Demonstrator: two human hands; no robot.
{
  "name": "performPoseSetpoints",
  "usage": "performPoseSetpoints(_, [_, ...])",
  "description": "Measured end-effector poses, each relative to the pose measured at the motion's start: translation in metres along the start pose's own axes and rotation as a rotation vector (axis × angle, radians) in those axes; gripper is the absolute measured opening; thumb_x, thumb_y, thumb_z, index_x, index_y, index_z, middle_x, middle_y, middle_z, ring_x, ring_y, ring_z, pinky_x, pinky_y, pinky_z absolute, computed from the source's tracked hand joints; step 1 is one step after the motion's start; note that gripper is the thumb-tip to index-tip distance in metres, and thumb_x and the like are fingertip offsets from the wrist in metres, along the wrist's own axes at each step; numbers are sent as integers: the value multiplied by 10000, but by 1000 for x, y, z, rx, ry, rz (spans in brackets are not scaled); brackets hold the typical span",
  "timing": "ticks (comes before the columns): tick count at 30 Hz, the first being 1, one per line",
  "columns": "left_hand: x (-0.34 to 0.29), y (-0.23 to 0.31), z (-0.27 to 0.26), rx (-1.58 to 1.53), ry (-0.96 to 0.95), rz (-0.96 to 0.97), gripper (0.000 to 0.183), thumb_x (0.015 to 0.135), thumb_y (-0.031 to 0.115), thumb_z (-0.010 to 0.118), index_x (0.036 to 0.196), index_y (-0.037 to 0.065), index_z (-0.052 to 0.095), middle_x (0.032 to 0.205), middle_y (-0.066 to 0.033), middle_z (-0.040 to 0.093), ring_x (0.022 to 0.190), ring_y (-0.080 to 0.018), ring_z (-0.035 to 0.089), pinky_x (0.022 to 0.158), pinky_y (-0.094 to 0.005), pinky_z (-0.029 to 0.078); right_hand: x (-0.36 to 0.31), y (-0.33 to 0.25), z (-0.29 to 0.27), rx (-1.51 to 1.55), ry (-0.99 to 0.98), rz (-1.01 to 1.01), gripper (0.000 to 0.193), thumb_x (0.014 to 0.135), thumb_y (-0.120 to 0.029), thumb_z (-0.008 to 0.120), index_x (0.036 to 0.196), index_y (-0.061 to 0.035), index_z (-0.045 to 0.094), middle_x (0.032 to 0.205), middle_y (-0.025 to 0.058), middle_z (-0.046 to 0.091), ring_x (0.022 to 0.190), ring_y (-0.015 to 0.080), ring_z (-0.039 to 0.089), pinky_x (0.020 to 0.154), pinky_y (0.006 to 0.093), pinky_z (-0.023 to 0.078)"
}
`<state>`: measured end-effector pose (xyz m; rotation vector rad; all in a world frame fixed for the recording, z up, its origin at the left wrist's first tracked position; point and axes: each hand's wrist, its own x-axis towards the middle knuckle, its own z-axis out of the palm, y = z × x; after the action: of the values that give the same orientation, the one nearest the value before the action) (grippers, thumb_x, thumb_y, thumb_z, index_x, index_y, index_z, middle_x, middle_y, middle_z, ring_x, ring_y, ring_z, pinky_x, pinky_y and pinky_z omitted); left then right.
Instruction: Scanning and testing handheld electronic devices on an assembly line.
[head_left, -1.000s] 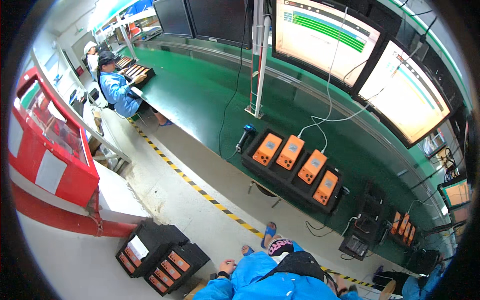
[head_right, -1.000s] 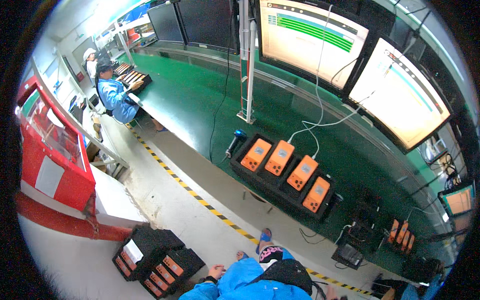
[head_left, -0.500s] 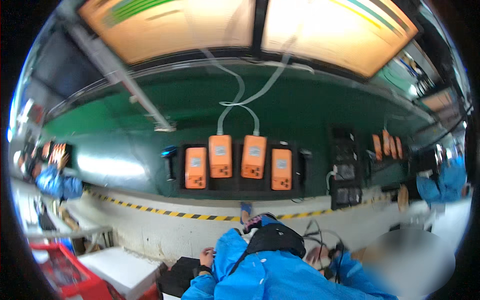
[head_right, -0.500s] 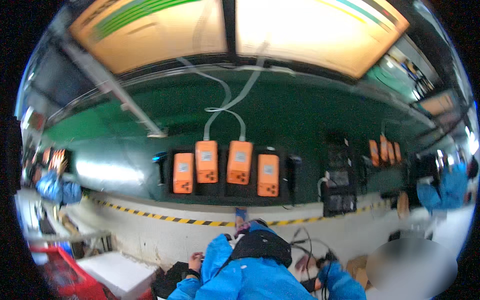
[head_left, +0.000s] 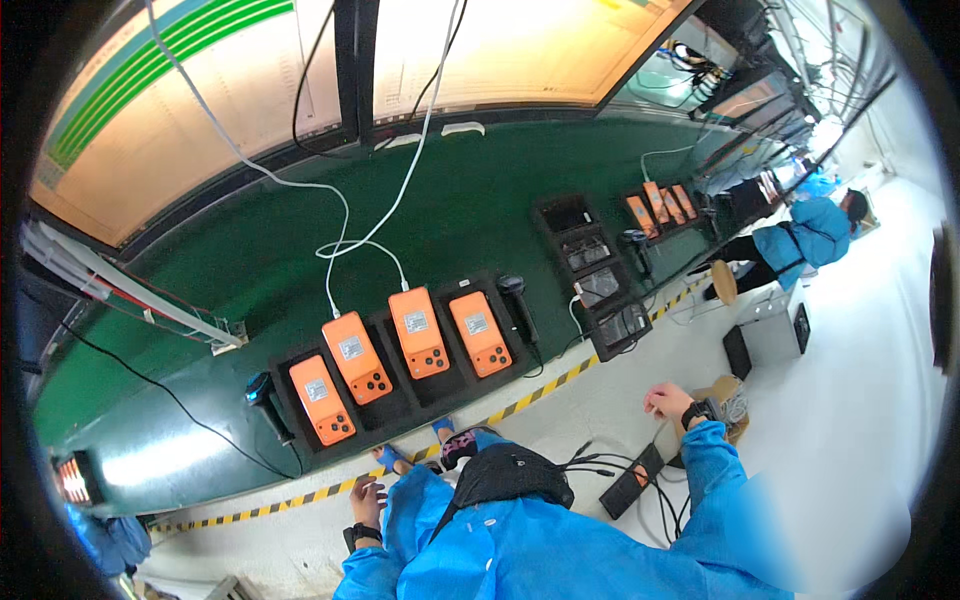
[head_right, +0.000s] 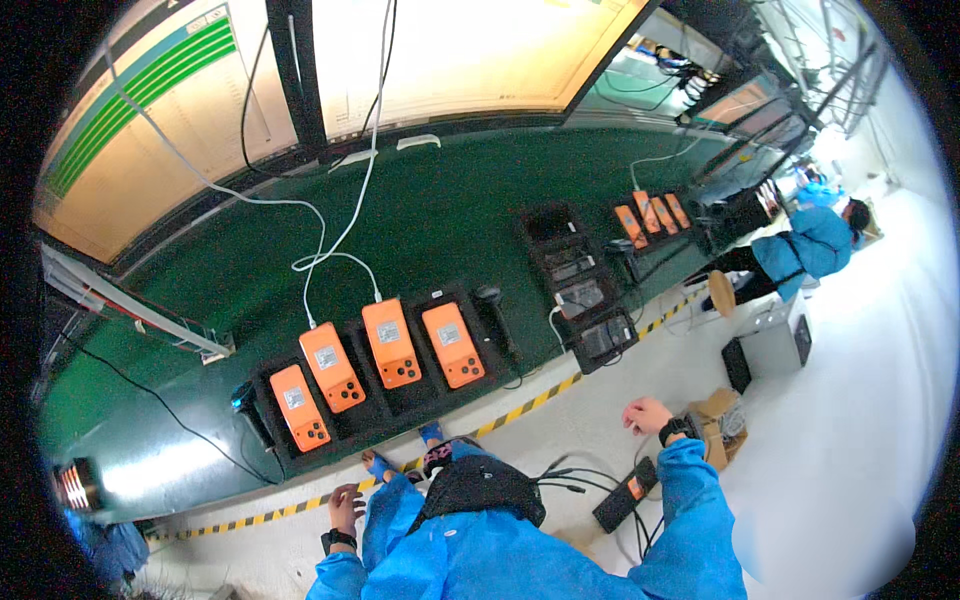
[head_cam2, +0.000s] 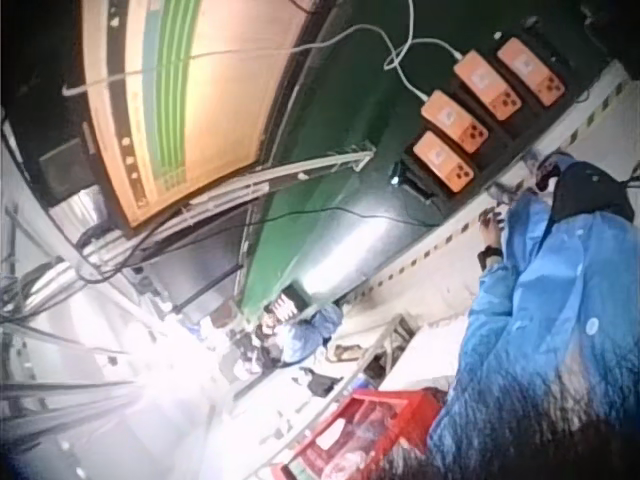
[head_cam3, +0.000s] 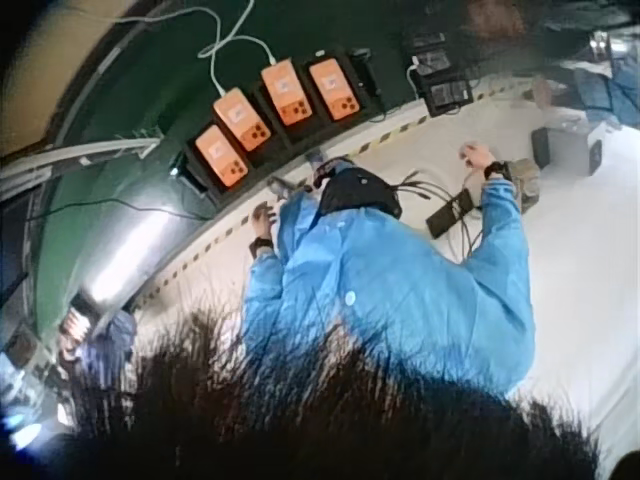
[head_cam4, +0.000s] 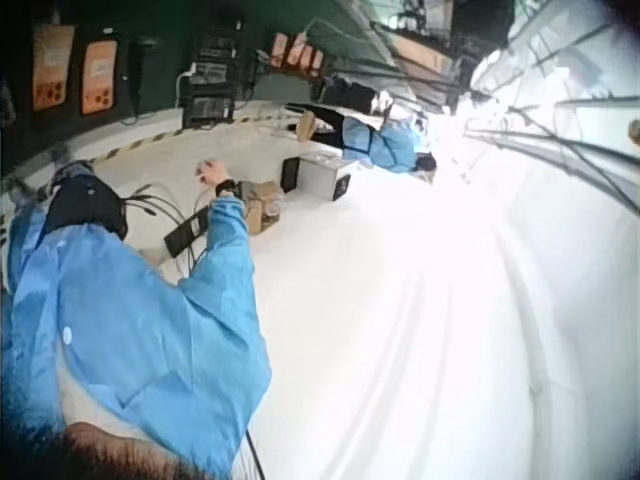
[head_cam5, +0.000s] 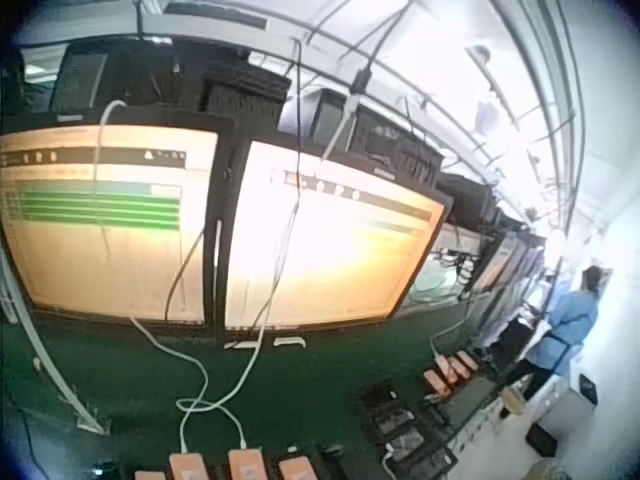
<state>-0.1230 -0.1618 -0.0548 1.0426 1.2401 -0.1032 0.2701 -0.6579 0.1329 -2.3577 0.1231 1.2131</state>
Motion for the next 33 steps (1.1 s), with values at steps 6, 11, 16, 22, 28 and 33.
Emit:
performPoseSetpoints(6, [11,18,-14,18,-100,89,191,855,123,509,1035,87,561,831,-75,625,620,-137,593,497,-254,467,-44,-122,85,367,-29,-259,239,897,-271,517,918,-47,599,767,19,593,611,90,548,532,251,469])
performPoseSetpoints(11, [0,46,-23,-9,-264,243,158,876,110,506,1014,54,558,826,-62,638,666,-130,599,532,-239,470,-55,-240,206,1281,-277,-332,413,897,-466,474,1072,-97,534,925,75,599,773,194,574,665,328,474])
performPoseSetpoints(16, [-35,109,-19,-74,-355,428,152,884,78,517,1018,21,559,861,-57,626,735,-110,584,643,-232,466,-69,-296,275,1815,-468,-278,545,860,-602,407,1098,-128,530,966,125,605,810,287,588,683,399,476])
performPoseSetpoints(22, [-55,169,-2,-114,-312,583,163,887,73,522,1031,7,557,875,-55,623,752,-102,572,665,-233,469,-36,-327,278,983,41,-776,467,931,-492,361,1178,-96,372,953,110,582,737,175,604,617,272,482])
performPoseSetpoints(28, [-63,195,44,18,-338,603,189,887,78,526,1065,17,545,906,-59,618,845,-116,586,750,-246,473,41,-333,243,1426,-454,-479,386,930,-411,438,1076,-59,503,1029,101,600,853,219,607,700,337,501])
performPoseSetpoints(33, [-65,183,90,187,-342,637,202,872,85,546,1066,27,555,903,-61,625,865,-125,603,736,-254,474,42,-344,229,632,98,-837,295,858,-251,593,1057,-46,523,1013,103,610,903,198,589,775,324,465])
